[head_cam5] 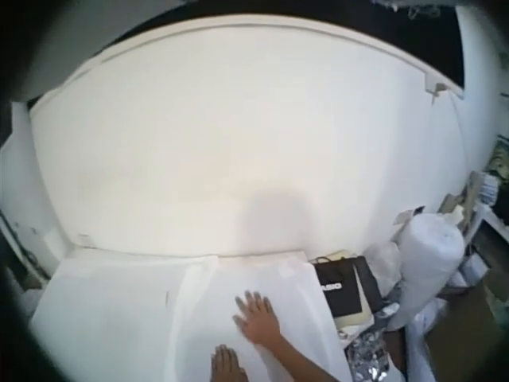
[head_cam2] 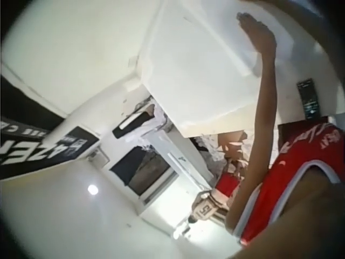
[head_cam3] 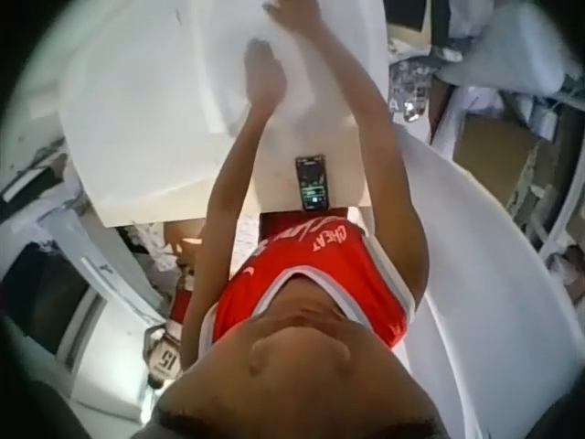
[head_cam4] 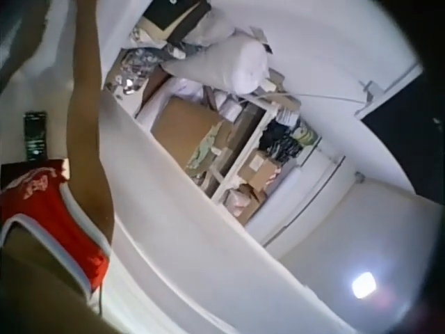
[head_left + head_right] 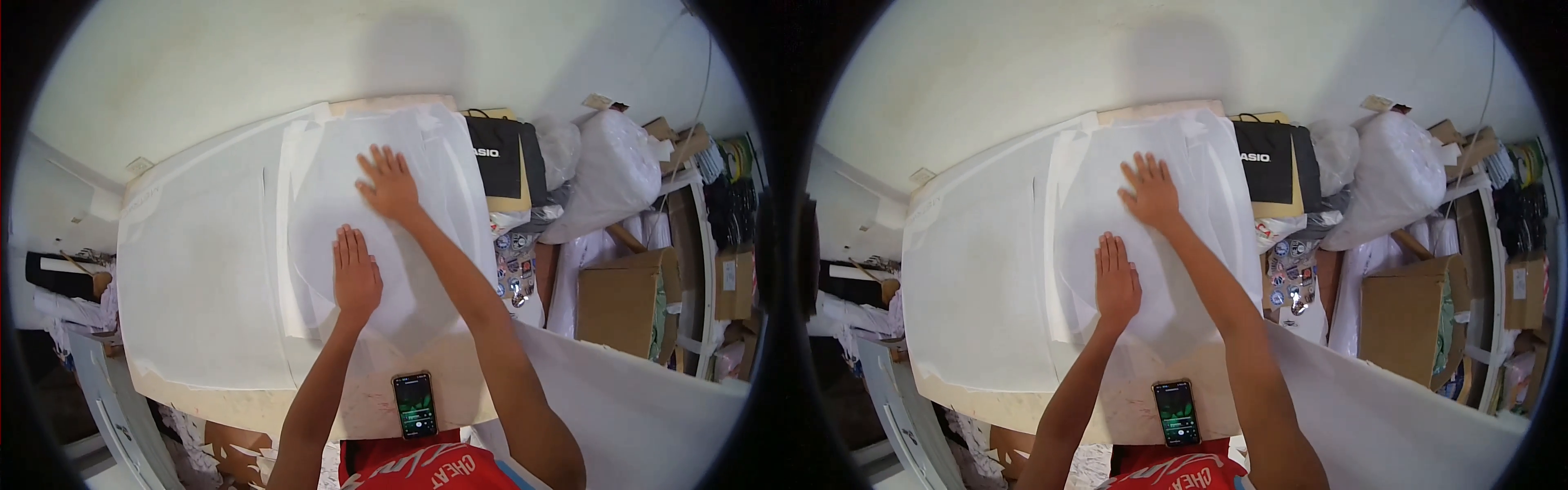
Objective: Cutting printed garment patterns from a large sheet of fabric using scissors on a production table.
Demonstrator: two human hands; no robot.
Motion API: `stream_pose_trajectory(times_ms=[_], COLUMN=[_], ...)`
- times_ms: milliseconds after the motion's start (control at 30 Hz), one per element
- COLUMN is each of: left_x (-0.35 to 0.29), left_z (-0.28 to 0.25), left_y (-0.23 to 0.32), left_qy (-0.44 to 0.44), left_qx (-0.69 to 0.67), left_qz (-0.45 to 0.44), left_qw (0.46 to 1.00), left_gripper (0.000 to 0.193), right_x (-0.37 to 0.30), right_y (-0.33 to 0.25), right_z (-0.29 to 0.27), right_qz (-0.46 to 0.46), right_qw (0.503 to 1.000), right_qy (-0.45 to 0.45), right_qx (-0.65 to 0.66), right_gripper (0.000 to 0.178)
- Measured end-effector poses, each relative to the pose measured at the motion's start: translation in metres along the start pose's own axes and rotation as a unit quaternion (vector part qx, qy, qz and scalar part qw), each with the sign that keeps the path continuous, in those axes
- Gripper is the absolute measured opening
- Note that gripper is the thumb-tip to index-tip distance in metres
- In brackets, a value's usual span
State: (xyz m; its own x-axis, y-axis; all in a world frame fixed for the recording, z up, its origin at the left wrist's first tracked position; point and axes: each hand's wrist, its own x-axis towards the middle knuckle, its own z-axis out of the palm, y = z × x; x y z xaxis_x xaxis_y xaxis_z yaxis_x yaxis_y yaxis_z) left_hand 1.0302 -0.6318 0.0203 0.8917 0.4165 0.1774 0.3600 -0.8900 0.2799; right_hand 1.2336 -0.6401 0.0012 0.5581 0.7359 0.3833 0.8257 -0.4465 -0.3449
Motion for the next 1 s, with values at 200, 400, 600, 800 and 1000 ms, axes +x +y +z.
stream_pose_trajectory(times_ms=[200,400,600,800,1000], left_x=[0.008,-0.001,0.000,0.004,-0.120], left_z=[0.000,0.002,0.004,-0.031,-0.109], left_y=[0.015,-0.001,-0.011,0.003,0.014], left_qy=[0.004,0.034,0.055,0.038,0.056], left_qx=[-0.015,-0.025,-0.074,-0.073,-0.271], left_qz=[-0.007,-0.016,0.013,0.007,-0.055], left_qw=[1.000,0.999,0.996,0.997,0.959], left_gripper=[0.060,0.061,0.063,0.069,0.056], right_x=[0.056,-0.017,-0.197,-0.267,-0.238], right_y=[0.102,0.090,-0.018,-0.073,-0.150], right_z=[0.007,-0.042,-0.147,-0.180,-0.177], right_qz=[0.058,0.124,0.219,0.221,0.140], right_qw=[0.991,0.985,0.973,0.964,0.956], right_qy=[0.047,0.018,0.029,0.033,0.015], right_qx=[-0.113,-0.115,0.074,0.142,0.258], right_gripper=[0.060,0.055,0.044,0.035,0.027])
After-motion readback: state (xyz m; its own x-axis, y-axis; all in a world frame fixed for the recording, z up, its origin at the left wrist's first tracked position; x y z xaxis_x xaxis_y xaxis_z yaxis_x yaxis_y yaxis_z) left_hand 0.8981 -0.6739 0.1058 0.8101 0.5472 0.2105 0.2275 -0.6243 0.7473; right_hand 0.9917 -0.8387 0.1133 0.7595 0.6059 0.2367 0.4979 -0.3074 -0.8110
